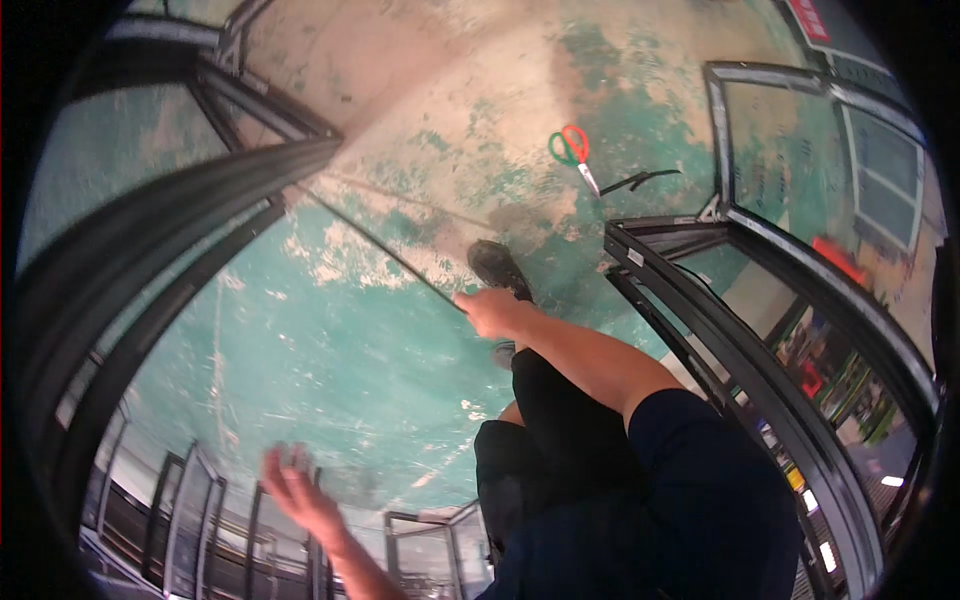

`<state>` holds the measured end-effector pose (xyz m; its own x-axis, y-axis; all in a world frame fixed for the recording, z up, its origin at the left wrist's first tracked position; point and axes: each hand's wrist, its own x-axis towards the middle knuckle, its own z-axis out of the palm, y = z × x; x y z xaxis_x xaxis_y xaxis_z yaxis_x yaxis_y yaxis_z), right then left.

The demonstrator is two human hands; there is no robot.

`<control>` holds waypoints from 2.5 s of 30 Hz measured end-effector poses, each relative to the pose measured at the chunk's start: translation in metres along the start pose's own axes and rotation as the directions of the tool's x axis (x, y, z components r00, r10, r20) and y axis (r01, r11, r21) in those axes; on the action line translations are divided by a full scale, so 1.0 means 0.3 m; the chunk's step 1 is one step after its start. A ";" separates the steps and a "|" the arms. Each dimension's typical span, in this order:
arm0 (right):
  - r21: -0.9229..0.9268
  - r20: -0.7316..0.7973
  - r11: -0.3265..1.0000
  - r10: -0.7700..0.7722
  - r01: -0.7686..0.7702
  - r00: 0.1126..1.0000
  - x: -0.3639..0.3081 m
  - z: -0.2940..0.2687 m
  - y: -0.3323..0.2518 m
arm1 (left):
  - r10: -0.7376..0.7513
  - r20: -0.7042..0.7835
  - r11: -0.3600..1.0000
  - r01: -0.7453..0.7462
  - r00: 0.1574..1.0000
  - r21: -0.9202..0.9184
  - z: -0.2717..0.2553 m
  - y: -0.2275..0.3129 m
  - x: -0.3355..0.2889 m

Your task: The person operates a machine using its touch screen control panel, then walks to a window frame, inserts a rubber sealing strip into the frame groove, cuts it with scissors, and presses the seal firmly into place by hand.

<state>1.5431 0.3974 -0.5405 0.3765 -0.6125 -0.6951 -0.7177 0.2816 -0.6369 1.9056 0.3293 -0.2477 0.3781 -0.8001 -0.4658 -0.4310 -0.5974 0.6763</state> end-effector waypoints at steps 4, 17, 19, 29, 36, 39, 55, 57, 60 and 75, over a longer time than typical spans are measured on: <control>0.030 -0.075 0.978 0.209 -0.207 0.975 -0.298 -0.176 -0.073 | 0.328 -0.165 0.942 -0.334 0.930 -0.010 -0.099 0.490 0.303; 0.119 -0.306 0.871 0.490 -0.478 0.816 -0.507 0.034 -0.421 | 0.720 0.053 0.659 -0.707 0.692 0.257 -0.367 0.680 0.648; 0.155 -0.328 0.853 0.520 -0.499 0.789 -0.472 0.093 -0.535 | 0.649 0.124 0.715 -0.658 0.750 0.237 -0.431 0.690 0.612; 0.070 -0.352 0.876 0.469 -0.476 0.810 -0.477 0.541 -0.805 | 0.670 0.044 0.738 -0.671 0.741 0.066 -0.778 0.526 0.798; 0.151 -0.323 0.853 0.520 -0.499 0.791 -0.404 0.862 -0.997 | 0.721 0.199 0.607 -0.744 0.664 0.280 -0.673 0.647 0.738; 0.257 -0.382 0.786 0.617 -0.562 0.689 -0.330 1.010 -0.827 | 0.812 0.258 0.368 -0.802 0.523 0.471 -0.518 0.742 0.721; 0.118 -0.067 0.916 0.392 -0.383 0.918 0.232 1.143 -0.960 | 0.901 0.276 0.396 -0.895 0.336 -0.203 -0.419 0.755 0.763; -0.025 0.079 0.993 0.121 -0.119 0.990 0.251 1.012 -1.217 | 0.895 0.281 0.395 -0.907 0.346 -0.143 -0.451 0.770 0.809; 0.242 -0.064 0.968 -0.050 0.064 0.997 0.171 0.989 -1.427 | 0.869 0.393 0.308 -0.950 0.301 0.046 -0.373 0.824 0.760; 0.309 -0.338 0.913 -0.156 0.266 0.928 0.098 1.032 -1.586 | 0.851 0.508 0.287 -0.927 0.133 -0.240 -0.402 0.833 0.764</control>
<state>2.0770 0.4741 -0.3614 0.2632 -0.8622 -0.4327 -0.3737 0.3224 -0.8697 1.9833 0.0032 -0.1166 -0.7327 -0.6425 0.2243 -0.2780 0.5834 0.7631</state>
